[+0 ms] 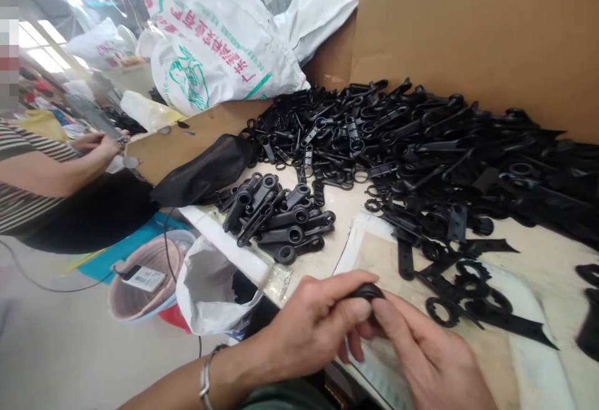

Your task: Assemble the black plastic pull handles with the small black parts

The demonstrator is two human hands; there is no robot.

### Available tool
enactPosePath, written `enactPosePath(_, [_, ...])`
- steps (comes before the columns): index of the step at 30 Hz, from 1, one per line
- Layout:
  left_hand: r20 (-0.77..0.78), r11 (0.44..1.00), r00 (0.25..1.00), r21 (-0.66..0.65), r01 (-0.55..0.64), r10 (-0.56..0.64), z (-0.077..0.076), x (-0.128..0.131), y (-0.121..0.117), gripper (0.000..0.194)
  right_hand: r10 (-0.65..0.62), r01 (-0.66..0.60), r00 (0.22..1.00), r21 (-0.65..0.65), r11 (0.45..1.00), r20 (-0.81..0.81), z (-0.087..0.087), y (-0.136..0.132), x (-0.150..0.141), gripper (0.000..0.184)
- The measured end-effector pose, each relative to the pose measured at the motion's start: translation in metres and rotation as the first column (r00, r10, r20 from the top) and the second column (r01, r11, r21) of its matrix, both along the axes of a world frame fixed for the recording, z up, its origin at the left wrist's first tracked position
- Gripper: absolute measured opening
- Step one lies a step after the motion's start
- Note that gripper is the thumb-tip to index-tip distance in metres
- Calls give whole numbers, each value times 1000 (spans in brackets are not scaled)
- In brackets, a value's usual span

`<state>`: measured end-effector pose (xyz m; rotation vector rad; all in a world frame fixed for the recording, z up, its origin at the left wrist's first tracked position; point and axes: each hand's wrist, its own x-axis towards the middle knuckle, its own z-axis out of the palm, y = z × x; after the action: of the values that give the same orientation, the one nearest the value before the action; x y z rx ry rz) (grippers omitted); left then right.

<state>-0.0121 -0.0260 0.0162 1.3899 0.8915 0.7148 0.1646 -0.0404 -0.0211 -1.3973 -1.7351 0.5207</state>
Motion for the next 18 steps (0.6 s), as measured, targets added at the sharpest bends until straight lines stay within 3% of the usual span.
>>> enactPosePath(2, [-201, 967, 977, 255, -20, 74, 11, -21, 4, 34, 119, -135, 987, -152, 979, -109, 15, 15, -10, 34])
enactPosePath(3, [-283, 916, 944, 400, -43, 169, 16, -34, 7, 35, 152, -178, 978, -198, 964, -139, 21, 22, -11, 35])
enactPosePath(5, [-322, 744, 833, 651, -150, 449, 22, -61, 17, 39, 153, -175, 982, -221, 959, -114, 29, 37, -6, 40])
enactPosePath(7, [-276, 570, 671, 778, -264, 688, 22, -87, 31, 37, 87, -90, 996, -207, 974, -25, 31, 53, 5, 40])
enactPosePath(9, [-277, 470, 516, 834, -290, 810, 17, -108, 49, 36, 45, -29, 996, -194, 981, 78, 31, 71, 11, 37])
enactPosePath(11, [-354, 503, 443, 817, -283, 824, 9, -120, 66, 37, 86, -51, 980, -196, 979, 177, 32, 90, 8, 33])
enactPosePath(14, [-441, 594, 440, 741, -313, 782, 0, -126, 83, 40, 168, -114, 948, -205, 972, 271, 37, 120, -12, 30])
enactPosePath(18, [-416, 573, 428, 739, -355, 802, -4, -124, 86, 42, 151, -85, 928, -202, 976, 341, 42, 152, -43, 27])
